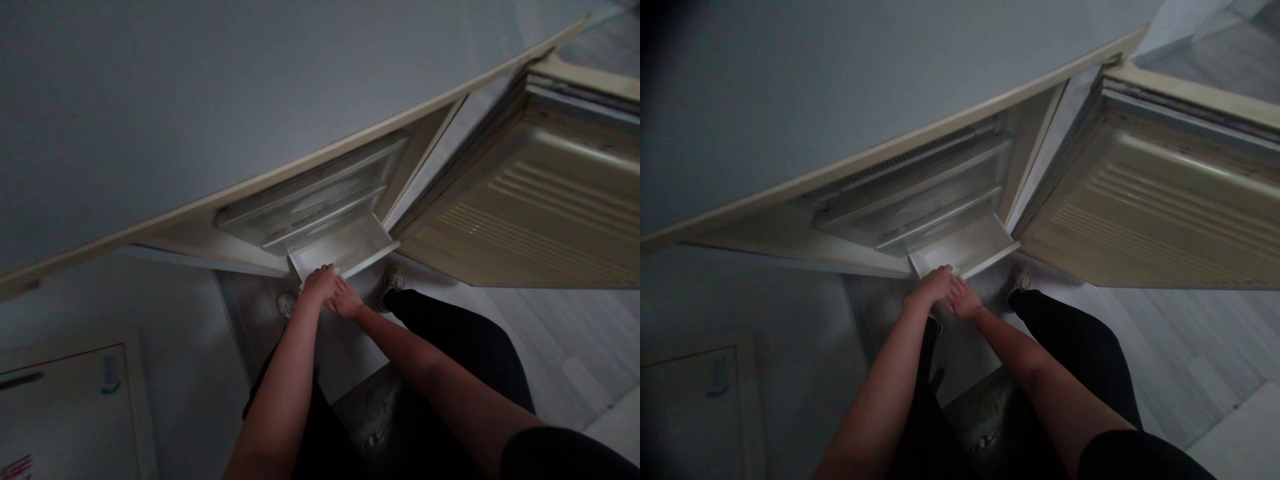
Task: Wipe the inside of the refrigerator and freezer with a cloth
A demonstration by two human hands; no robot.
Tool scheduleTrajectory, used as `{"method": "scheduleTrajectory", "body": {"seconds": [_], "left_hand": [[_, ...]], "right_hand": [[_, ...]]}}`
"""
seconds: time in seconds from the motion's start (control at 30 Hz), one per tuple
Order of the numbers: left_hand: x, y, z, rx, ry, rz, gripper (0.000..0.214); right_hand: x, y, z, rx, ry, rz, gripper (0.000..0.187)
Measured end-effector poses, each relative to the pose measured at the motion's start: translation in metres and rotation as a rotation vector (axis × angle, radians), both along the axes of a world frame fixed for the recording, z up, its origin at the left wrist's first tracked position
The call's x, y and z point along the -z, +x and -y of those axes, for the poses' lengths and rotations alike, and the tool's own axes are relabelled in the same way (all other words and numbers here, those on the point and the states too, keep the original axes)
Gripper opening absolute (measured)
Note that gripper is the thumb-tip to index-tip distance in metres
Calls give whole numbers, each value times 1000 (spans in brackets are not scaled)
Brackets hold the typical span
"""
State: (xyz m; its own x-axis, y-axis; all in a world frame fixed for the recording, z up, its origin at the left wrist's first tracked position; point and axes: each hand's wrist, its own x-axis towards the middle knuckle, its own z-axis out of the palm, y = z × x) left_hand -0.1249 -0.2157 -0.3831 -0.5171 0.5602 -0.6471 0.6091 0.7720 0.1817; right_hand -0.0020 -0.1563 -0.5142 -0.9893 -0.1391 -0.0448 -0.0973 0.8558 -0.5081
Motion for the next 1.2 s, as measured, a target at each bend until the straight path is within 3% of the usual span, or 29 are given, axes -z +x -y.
{"method": "scheduleTrajectory", "body": {"seconds": [0.2,0.3,0.4,0.53,0.63,0.73,0.93,1.2], "left_hand": [[3,6,-5,21,-5,34,43],[7,7,-2,37,-30,70,47],[13,8,1,44,-52,98,47],[17,10,0,56,-57,113,49],[14,12,0,68,-44,111,44],[7,16,-1,63,-52,96,41],[0,16,-6,1,-94,35,48],[11,6,3,16,-122,31,43]], "right_hand": [[-10,7,-85,824,217,47,53],[-17,-2,-109,1033,221,153,60],[-18,-12,-105,1180,-11,292,68],[-8,-19,-54,1130,-319,459,62],[-2,-20,-12,1048,-418,471,52],[-1,-22,8,1019,-467,466,48],[-4,-55,-2,848,-505,336,38],[10,-129,-34,727,-544,219,54]]}}
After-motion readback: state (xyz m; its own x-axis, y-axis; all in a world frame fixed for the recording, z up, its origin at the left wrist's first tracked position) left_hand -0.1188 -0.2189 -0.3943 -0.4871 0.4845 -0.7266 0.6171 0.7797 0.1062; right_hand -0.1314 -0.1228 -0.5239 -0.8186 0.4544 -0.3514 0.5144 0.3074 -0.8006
